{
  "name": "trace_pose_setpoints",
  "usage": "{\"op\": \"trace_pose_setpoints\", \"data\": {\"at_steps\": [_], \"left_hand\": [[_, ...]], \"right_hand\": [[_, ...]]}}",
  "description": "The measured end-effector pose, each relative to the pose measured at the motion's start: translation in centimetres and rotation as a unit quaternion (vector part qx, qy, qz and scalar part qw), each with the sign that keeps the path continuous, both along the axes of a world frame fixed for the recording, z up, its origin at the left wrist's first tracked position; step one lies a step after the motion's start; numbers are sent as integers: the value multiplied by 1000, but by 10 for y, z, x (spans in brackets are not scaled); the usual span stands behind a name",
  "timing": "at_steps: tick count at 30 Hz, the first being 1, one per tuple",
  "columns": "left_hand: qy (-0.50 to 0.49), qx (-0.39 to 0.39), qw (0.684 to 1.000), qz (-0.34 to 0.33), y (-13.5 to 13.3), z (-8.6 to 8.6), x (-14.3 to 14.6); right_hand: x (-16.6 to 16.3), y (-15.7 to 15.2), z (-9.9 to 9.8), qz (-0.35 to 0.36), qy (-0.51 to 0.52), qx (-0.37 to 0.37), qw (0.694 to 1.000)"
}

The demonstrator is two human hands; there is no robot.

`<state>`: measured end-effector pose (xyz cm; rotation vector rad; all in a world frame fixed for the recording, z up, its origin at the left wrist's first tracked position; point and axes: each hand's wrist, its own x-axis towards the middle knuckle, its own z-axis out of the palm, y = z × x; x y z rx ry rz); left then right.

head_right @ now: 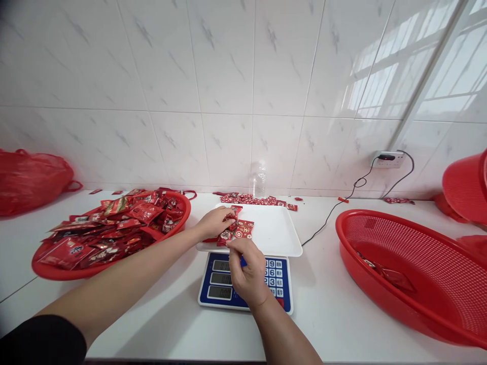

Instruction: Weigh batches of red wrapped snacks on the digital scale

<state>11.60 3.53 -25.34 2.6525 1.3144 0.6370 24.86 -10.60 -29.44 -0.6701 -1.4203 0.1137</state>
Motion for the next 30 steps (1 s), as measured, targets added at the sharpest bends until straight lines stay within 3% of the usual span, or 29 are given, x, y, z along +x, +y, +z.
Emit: {"op": "trace_pose_setpoints", "data": {"at_steps": [6,15,24,27,30], "left_hand": [[-3,41,999,21,-2,3,7],[87,-44,995,-32,5,-6,18],[-1,-58,992,-113,4,3,3],[-46,-41,994,-86,5,12,-10],[-101,-38,994,17,16,27,-39]], "right_hand": [[0,0,1,2,2,1,1000],[1,0,1,-1,3,-5,1000],[2,1,-1,-8,27,0,1000],[3,2,-3,-4,33,-8,999],[3,1,-4,0,28,-12,1000]]}}
